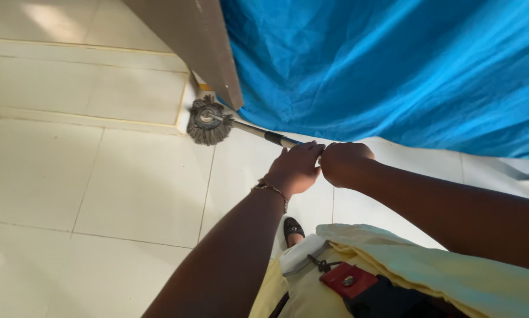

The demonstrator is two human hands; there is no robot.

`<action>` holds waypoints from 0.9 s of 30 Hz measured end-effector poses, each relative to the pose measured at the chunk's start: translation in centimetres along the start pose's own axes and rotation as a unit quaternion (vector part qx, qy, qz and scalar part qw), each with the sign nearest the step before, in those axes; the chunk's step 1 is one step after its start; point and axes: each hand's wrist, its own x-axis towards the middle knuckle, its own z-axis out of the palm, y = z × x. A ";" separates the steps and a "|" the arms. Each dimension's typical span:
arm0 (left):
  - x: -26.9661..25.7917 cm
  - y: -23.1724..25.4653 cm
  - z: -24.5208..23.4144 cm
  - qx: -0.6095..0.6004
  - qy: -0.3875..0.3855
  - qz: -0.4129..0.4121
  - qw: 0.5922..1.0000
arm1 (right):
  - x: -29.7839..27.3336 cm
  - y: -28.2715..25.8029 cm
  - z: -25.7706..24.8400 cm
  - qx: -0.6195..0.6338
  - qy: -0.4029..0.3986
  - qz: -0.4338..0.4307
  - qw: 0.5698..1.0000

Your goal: The person mops a tiled floor using a mop, pushing and pulling it across the white tiles and around stacked plastic chairs and a blue curtain.

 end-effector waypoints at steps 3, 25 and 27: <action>0.3 0.2 -0.7 0.041 -0.049 -0.028 0.998 | 0.3 0.1 -0.4 -0.003 -0.003 -0.009 1.000; 2.0 4.7 7.0 0.057 -0.056 0.199 0.977 | -8.0 4.5 4.2 0.168 -0.160 0.101 0.967; 2.7 3.2 6.8 0.069 -0.048 0.209 0.974 | -6.5 3.7 3.8 0.197 -0.155 0.089 0.964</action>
